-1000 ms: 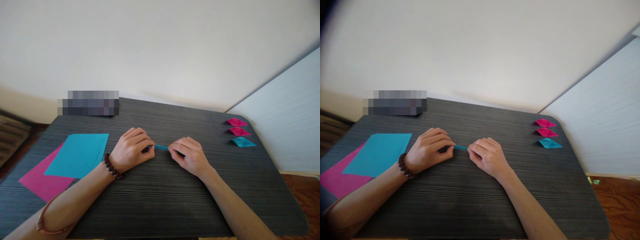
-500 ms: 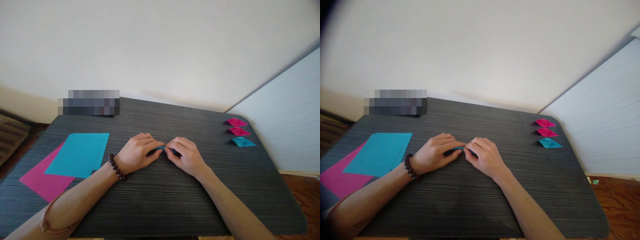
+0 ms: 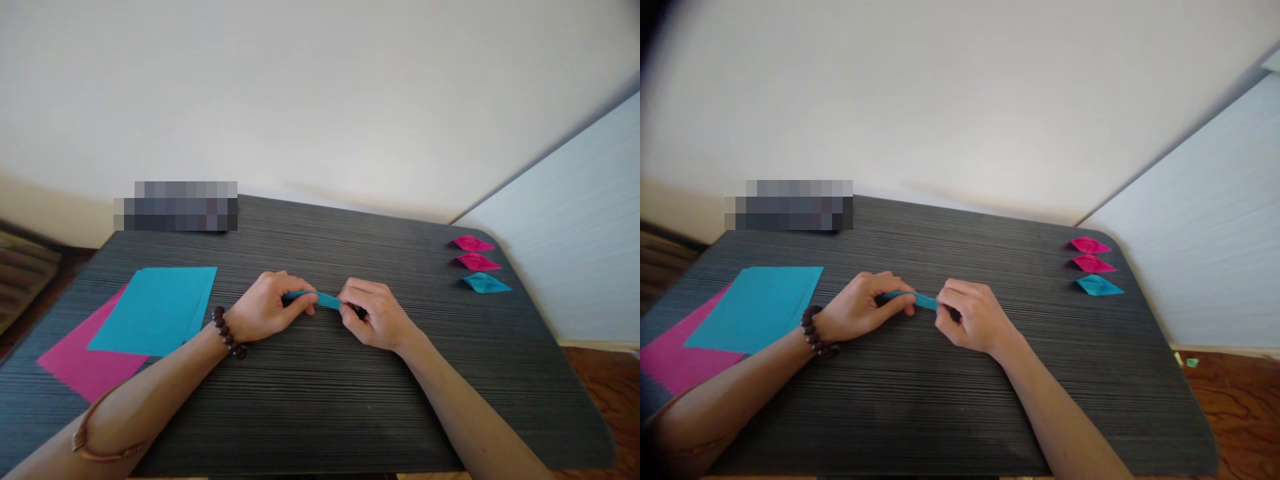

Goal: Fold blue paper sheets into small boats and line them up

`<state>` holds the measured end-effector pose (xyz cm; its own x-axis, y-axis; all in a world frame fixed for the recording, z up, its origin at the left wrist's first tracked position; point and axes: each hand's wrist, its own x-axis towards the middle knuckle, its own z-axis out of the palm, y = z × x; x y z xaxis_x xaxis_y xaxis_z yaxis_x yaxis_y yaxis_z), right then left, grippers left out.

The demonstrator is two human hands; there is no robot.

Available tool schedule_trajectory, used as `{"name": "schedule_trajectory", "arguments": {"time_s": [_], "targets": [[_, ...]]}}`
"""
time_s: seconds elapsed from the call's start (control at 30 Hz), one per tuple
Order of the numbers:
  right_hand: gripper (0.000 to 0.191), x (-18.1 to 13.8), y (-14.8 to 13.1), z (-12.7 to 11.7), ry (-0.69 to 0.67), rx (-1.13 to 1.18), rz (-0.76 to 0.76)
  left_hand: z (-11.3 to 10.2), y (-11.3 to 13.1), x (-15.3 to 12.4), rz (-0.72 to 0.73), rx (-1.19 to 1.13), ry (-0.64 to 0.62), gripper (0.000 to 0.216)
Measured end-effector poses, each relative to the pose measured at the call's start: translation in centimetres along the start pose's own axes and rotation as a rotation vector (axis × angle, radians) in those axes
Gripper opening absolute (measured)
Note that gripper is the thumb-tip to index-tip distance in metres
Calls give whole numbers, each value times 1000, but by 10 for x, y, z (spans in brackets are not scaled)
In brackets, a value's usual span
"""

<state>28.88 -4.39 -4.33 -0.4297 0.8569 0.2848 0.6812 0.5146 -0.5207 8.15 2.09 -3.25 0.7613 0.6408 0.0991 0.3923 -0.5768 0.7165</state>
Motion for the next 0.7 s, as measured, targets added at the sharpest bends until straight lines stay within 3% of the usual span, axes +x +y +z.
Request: {"name": "schedule_trajectory", "arguments": {"time_s": [0.27,0.47,0.7], "targets": [[16,4,-7,7,-28,-17,-15,4,1,-1,30,68,-43,14],[16,-2,3,1,26,31,36,-4,-3,-3,-186,-95,-38,25],[19,2,-2,0,-8,50,65,0,4,0,-56,-47,-21,22]]}}
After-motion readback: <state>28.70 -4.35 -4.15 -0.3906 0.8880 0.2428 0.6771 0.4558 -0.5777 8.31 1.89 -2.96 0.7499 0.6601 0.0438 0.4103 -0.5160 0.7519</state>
